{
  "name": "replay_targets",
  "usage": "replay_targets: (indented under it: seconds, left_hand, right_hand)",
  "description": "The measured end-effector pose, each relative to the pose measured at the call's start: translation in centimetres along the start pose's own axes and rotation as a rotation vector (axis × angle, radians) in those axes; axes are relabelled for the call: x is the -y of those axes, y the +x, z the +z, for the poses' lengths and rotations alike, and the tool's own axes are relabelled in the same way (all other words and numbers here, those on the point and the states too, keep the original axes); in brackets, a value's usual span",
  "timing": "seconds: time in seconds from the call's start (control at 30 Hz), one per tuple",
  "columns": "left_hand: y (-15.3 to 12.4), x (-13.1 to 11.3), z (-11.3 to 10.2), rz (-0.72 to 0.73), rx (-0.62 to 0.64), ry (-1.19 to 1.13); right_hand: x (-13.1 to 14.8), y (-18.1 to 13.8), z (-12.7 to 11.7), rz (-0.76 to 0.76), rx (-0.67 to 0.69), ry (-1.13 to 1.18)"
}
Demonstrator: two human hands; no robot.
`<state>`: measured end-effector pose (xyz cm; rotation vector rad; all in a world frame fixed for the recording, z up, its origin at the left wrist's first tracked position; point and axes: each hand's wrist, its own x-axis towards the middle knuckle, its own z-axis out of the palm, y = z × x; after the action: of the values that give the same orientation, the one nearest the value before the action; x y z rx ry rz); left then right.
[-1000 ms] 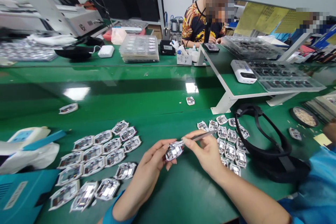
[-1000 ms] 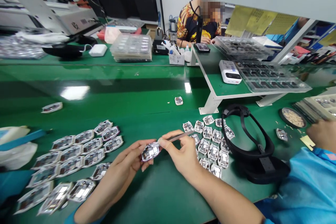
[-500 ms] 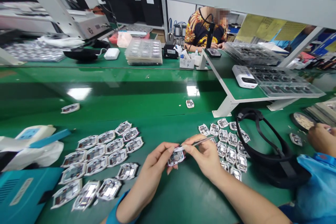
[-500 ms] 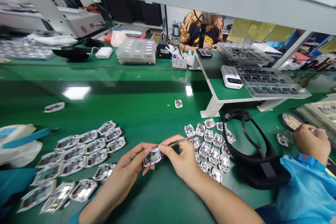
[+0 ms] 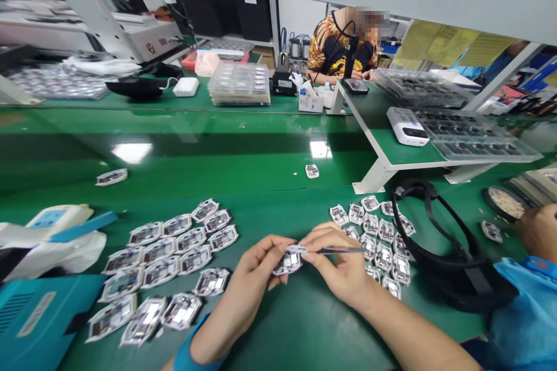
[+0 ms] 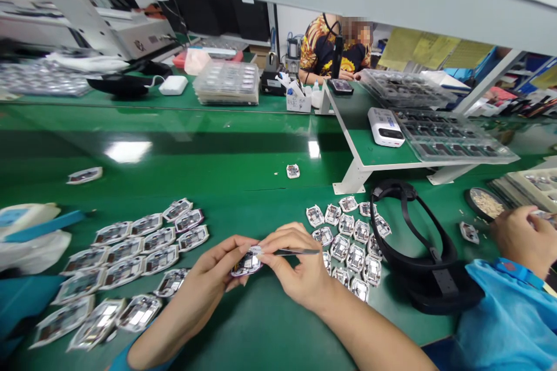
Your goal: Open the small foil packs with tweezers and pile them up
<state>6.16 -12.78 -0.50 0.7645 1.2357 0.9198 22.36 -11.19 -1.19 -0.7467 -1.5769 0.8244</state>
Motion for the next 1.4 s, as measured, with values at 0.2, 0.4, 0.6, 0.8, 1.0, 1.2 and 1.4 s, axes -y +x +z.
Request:
replay_targets:
  seconds: [0.2,0.4,0.6,0.8,1.0,1.2,1.4]
  left_hand:
    - [-0.4,-0.6,0.2,-0.062,0.019,-0.069]
    - [-0.5,-0.7,0.2,-0.075,0.030,-0.087]
    - [-0.1,0.1,0.1,0.004,0.018,-0.009]
    - [-0.1,0.6,0.0,0.056,0.029,0.091]
    - [0.1,0.5,-0.1,0.059,0.060,0.156]
    - [0.4,0.6,0.1,0.013,0.073,0.141]
    - [0.3,0.3,0.3,-0.104,0.070,-0.007]
  right_hand:
    - [0.0,0.0,-0.3,-0.117,0.079,-0.082]
    - [-0.1,-0.1,-0.6,-0.233,0.111,-0.121]
    - [0.0,0.1,-0.6,-0.202,0.074,-0.106]
    - [-0.1,0.3,-0.5,-0.164,0.019,-0.104]
    - [-0.1,0.1,-0.6,-0.063,0.037,-0.120]
    - [-0.1,0.0,-0.6,-0.069,0.066,-0.178]
    - [0.1,-0.1,-0.3,0.177,0.057,-0.054]
